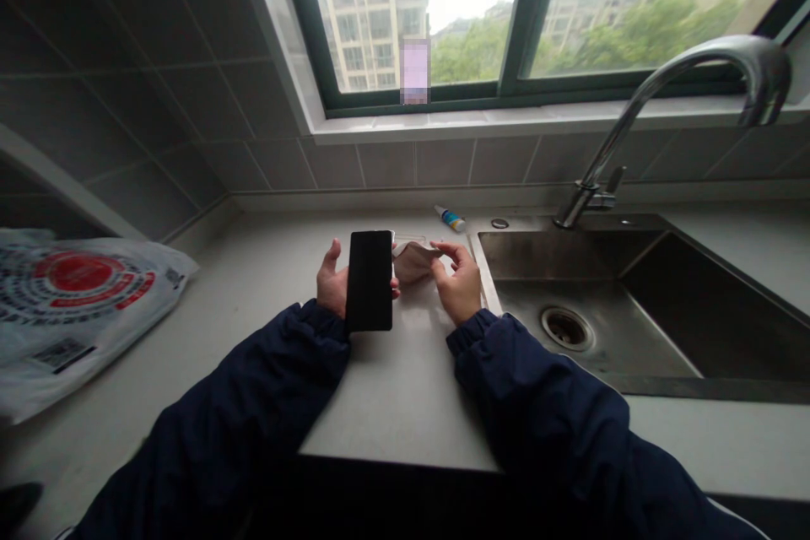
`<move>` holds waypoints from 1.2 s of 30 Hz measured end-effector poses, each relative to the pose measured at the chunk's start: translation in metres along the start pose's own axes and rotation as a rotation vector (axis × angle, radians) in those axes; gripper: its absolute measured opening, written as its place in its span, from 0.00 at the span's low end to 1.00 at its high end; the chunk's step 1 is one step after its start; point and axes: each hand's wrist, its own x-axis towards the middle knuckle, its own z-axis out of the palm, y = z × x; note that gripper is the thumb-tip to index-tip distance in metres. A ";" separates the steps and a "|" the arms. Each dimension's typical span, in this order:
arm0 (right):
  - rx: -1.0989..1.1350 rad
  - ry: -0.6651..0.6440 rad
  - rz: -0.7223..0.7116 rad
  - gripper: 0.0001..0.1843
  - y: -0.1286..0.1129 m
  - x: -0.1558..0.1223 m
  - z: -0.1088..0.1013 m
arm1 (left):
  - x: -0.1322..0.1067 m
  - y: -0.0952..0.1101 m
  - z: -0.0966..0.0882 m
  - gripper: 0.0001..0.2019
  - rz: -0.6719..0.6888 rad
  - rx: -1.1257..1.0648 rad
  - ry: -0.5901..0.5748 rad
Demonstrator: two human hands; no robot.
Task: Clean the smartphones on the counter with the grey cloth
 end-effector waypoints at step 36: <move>-0.075 -0.550 -0.350 0.22 -0.037 -0.024 -0.002 | 0.022 -0.023 -0.028 0.42 -0.245 -0.095 0.077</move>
